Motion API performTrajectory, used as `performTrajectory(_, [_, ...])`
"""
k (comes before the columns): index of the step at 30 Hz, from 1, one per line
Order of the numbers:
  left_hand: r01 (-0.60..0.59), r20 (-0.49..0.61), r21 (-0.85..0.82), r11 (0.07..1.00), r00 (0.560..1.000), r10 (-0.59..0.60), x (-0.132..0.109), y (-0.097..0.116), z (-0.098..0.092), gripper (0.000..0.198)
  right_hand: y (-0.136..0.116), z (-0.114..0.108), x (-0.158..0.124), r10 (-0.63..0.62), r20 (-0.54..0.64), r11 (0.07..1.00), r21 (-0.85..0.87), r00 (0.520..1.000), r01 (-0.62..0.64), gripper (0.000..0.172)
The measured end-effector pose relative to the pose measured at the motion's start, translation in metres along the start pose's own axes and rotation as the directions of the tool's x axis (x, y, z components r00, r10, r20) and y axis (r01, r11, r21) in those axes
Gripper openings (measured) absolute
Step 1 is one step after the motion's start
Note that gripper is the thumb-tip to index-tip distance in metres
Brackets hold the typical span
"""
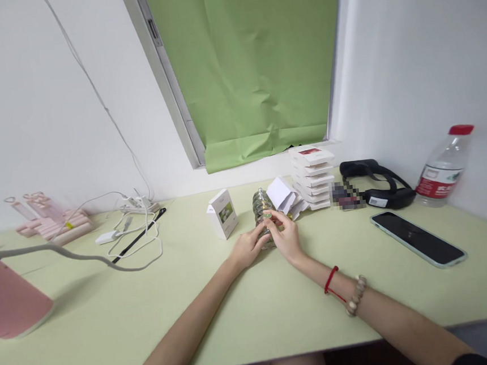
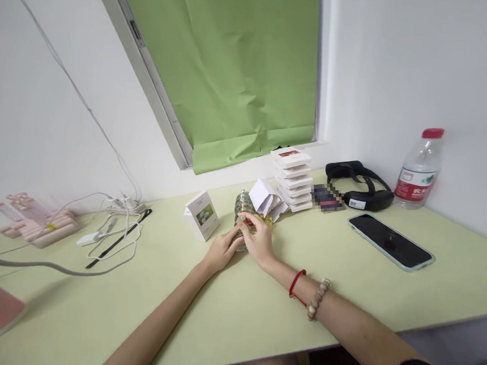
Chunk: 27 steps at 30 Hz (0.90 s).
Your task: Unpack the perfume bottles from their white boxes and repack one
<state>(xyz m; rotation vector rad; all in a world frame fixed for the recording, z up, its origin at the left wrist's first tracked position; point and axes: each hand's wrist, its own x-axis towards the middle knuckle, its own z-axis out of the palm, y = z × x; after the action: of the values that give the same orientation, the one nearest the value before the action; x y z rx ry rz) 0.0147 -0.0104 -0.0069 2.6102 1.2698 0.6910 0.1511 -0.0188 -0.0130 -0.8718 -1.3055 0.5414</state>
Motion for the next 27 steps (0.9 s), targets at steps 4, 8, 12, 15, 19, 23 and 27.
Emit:
performTrajectory(4, [-0.005, -0.005, 0.005, 1.0, 1.0, 0.005, 0.0, 0.0, 0.0, 0.045, 0.0, -0.001, 0.001, -0.041, 0.033, 0.999, -0.024, 0.999, 0.042, 0.027])
performTrajectory(8, [0.001, -0.003, 0.012, 1.0, 1.0, 0.0, 0.0, 0.001, 0.0, 0.045, -0.001, -0.001, 0.001, -0.032, 0.04, 0.999, -0.01, 0.999, 0.033, 0.028])
performTrajectory(12, [-0.001, -0.004, 0.04, 0.999, 1.0, 0.001, -0.001, 0.001, -0.001, 0.042, -0.001, -0.001, 0.002, 0.037, 0.056, 0.992, 0.115, 0.998, -0.043, 0.03])
performTrajectory(15, [-0.01, -0.016, 0.055, 0.998, 1.0, 0.011, -0.002, 0.0, -0.001, 0.04, 0.0, -0.001, 0.005, 0.09, 0.106, 0.974, 0.198, 0.99, -0.109, 0.031])
performTrajectory(19, [-0.008, -0.054, 0.095, 0.995, 0.998, 0.013, -0.002, 0.001, 0.0, 0.038, 0.002, -0.001, 0.008, 0.128, 0.141, 0.941, 0.296, 0.982, -0.165, 0.032])
performTrajectory(23, [-0.019, -0.07, 0.163, 0.986, 0.997, 0.031, -0.003, 0.0, 0.001, 0.037, -0.003, -0.002, 0.01, 0.16, 0.125, 0.917, 0.348, 0.979, -0.194, 0.035])
performTrajectory(27, [-0.019, -0.079, 0.233, 0.972, 0.996, 0.039, -0.005, -0.003, 0.002, 0.041, -0.008, -0.006, 0.015, 0.213, 0.065, 0.909, 0.352, 0.975, -0.222, 0.038])
